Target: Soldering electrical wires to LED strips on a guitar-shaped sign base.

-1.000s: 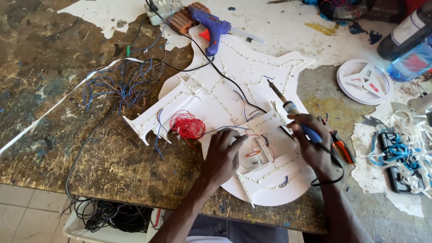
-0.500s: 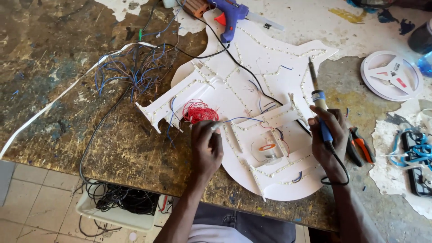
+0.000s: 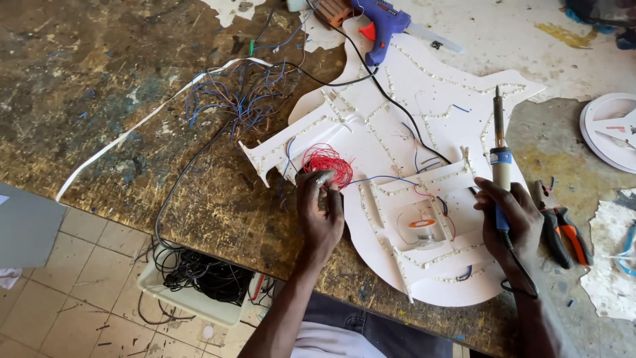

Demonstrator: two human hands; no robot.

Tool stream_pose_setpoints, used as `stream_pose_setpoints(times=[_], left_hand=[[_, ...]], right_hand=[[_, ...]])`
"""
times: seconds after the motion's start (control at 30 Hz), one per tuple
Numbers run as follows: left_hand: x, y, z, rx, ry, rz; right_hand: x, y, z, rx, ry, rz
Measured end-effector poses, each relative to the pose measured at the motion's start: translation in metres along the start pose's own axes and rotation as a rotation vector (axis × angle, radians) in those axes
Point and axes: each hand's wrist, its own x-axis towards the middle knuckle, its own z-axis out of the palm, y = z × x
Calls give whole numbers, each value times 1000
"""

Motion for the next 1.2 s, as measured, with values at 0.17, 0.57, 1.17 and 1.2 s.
stream_pose_setpoints(times=[0.17, 0.57, 1.17, 1.2], left_hand=[[-15, -16, 8, 37, -18, 48], [-11, -12, 2, 285, -154, -14], [-9, -7, -12, -744, 44, -537], [-6, -4, -10, -746, 42, -537]], right_hand=[[1, -1, -2, -58, -12, -28], [3, -7, -5, -89, -45, -50], [3, -7, -8, -87, -53, -57], [4, -3, -6, -90, -52, -57]])
